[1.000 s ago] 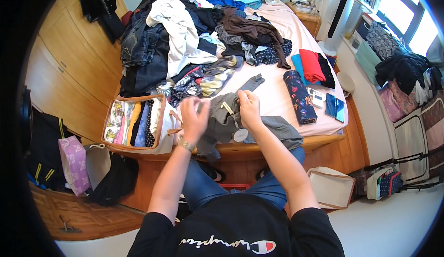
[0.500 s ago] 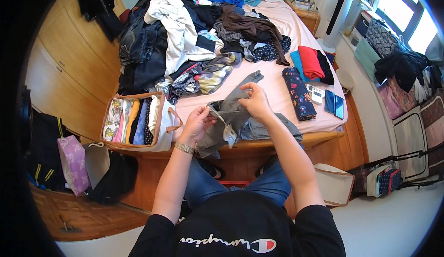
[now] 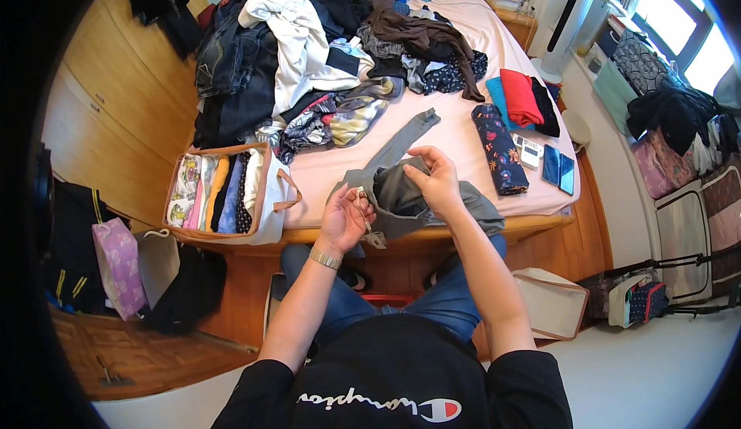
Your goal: The person folds various clothing items by hand on a bed, including a black piece, a red piece, and a floral patterned piece, and places them into a storage bag.
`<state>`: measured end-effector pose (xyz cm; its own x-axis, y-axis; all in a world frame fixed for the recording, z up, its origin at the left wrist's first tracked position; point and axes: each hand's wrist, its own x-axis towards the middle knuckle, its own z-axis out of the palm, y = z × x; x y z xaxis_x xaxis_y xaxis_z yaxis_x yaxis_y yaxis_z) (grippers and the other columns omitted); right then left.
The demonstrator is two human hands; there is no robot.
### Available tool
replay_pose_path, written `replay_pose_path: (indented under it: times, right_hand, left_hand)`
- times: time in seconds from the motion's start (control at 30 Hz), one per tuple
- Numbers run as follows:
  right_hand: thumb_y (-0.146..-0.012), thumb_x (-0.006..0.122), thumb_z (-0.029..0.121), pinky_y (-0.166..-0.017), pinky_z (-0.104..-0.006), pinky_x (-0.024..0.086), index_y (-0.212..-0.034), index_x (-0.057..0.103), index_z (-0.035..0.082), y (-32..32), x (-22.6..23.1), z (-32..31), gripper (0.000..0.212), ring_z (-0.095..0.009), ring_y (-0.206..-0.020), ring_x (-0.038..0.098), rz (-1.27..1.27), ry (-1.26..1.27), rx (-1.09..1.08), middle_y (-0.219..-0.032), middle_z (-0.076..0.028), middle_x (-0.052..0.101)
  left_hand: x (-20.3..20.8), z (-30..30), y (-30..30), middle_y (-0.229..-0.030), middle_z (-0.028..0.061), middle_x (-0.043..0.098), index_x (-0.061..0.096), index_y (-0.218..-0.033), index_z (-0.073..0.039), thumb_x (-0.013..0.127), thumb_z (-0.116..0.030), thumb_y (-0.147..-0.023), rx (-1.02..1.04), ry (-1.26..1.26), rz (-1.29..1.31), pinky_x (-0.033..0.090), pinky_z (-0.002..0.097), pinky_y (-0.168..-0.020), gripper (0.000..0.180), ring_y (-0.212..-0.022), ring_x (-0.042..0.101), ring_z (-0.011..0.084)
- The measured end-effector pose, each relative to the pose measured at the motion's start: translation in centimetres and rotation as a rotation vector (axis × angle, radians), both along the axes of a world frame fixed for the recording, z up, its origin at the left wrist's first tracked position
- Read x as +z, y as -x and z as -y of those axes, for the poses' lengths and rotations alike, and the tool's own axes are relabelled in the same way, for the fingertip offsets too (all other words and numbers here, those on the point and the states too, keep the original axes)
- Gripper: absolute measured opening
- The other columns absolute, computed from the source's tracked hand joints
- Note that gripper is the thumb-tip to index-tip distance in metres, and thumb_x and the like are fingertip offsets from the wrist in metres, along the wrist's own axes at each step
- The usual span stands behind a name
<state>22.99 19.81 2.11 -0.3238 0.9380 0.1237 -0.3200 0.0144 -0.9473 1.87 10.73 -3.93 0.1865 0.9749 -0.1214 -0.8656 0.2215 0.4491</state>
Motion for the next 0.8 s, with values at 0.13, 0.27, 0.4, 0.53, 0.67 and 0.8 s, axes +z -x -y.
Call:
replay_pose_path:
  times: [0.13, 0.27, 0.4, 0.53, 0.67, 0.8]
  right_hand:
    - [-0.092, 0.069, -0.003, -0.073, -0.0191, 0.049, -0.112, 0.063, -0.002, -0.3, -1.1, 0.3, 0.021, -0.005, -0.08, 0.061, -0.053, 0.051, -0.006, -0.091, -0.002, 0.068]
    - [-0.093, 0.069, 0.0, -0.07, -0.0179, 0.048, -0.109, 0.063, -0.002, -0.1, -1.1, 0.3, 0.017, -0.004, -0.077, 0.06, -0.052, 0.048, 0.008, -0.088, -0.001, 0.068]
    - [-0.094, 0.068, 0.0, -0.068, -0.0172, 0.047, -0.108, 0.064, -0.002, 0.0, -1.3, 0.0, 0.015, -0.003, -0.075, 0.059, -0.057, 0.037, 0.01, -0.087, 0.0, 0.067]
    - [-0.094, 0.067, 0.0, -0.067, -0.0169, 0.046, -0.108, 0.064, -0.001, 0.1, -1.2, 0.2, 0.014, -0.003, -0.074, 0.059, -0.067, 0.048, -0.013, -0.086, 0.0, 0.067]
    - [-0.094, 0.068, 0.0, -0.067, -0.0171, 0.047, -0.108, 0.064, -0.001, -0.2, -1.8, 0.1, 0.015, -0.003, -0.074, 0.059, -0.071, 0.07, -0.016, -0.086, 0.0, 0.067]
    - [-0.094, 0.068, 0.0, -0.071, -0.0188, 0.049, -0.11, 0.063, 0.0, 0.6, -1.6, 0.4, 0.017, -0.005, -0.078, 0.062, -0.064, 0.075, 0.049, -0.09, -0.002, 0.069]
  left_hand:
    - [-0.9, -0.2, -0.1, -0.071, 0.0012, 0.063, 0.062, -0.092, -0.013, 0.052, -0.038, -0.103, -0.007, 0.083, -0.072, 0.053, 0.0353, -0.076, 0.029, -0.073, 0.063, 0.0176]
    - [-2.1, -0.2, 0.1, -0.072, -0.0007, 0.062, 0.061, -0.092, -0.014, 0.056, -0.03, -0.103, 0.012, 0.158, -0.312, 0.053, 0.0321, -0.07, 0.02, -0.07, 0.061, 0.0146]
    - [-2.5, -0.2, -0.1, -0.075, -0.0013, 0.061, 0.06, -0.095, -0.014, 0.057, -0.024, -0.103, 0.071, 0.191, -0.417, 0.053, 0.0305, -0.066, 0.013, -0.068, 0.061, 0.0133]
    - [-2.8, 0.0, 0.0, -0.076, -0.0011, 0.062, 0.059, -0.093, -0.013, 0.055, -0.023, -0.104, 0.076, 0.198, -0.408, 0.052, 0.029, -0.066, 0.016, -0.068, 0.061, 0.0116]
    - [-1.8, -0.1, -1.0, -0.077, -0.0002, 0.063, 0.058, -0.094, -0.011, 0.064, -0.026, -0.099, 0.129, 0.208, -0.682, 0.051, 0.0284, -0.064, 0.017, -0.069, 0.061, 0.0133]
    - [-1.9, -0.9, -2.4, -0.081, 0.0061, 0.067, 0.062, -0.103, -0.002, 0.07, -0.023, -0.092, 0.415, -0.174, -1.605, 0.052, 0.0339, -0.064, 0.025, -0.072, 0.066, 0.0194]
